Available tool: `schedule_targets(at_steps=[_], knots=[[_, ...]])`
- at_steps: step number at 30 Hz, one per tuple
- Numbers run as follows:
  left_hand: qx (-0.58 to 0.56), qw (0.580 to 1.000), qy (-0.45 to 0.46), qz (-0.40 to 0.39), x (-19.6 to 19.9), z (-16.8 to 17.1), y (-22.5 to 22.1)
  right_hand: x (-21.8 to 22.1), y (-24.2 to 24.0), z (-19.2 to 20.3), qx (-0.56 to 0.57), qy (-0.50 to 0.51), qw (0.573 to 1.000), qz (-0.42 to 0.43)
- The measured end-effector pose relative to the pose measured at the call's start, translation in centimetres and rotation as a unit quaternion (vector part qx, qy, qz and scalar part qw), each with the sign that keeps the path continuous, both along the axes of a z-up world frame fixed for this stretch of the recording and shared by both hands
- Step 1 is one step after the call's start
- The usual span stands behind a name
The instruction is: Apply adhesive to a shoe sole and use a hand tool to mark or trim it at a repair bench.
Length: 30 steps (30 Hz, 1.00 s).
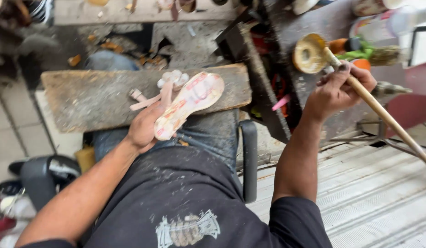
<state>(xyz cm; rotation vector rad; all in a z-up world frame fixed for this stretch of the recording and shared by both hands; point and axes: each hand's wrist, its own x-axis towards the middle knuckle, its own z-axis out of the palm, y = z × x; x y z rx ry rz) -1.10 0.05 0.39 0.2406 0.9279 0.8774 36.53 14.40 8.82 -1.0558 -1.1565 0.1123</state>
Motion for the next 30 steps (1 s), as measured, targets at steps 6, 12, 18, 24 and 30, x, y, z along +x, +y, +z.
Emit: schedule_targets(at_steps=[6,12,18,24,30], knots=[[-0.015,0.991,-0.015,0.132,1.3,0.9,-0.9,-9.7,-6.4,-6.0,-0.217,-0.027,0.923,0.316],[-0.013,0.993,-0.014,0.116,1.1,1.9,-0.7,-11.2,-11.0,-13.8,-0.225,-0.094,0.887,0.391],[-0.001,0.996,0.007,0.094,0.9,1.7,-0.4,-10.0,-8.2,-12.3,-0.173,-0.166,0.93,0.277],[0.005,0.996,0.014,0.088,1.2,3.1,-0.2,-9.3,-6.1,-12.3,-0.192,0.009,0.939,0.286],[-0.001,0.996,0.018,0.088,1.0,2.3,-0.4,-10.0,-6.4,-9.8,-0.178,-0.138,0.927,0.299]])
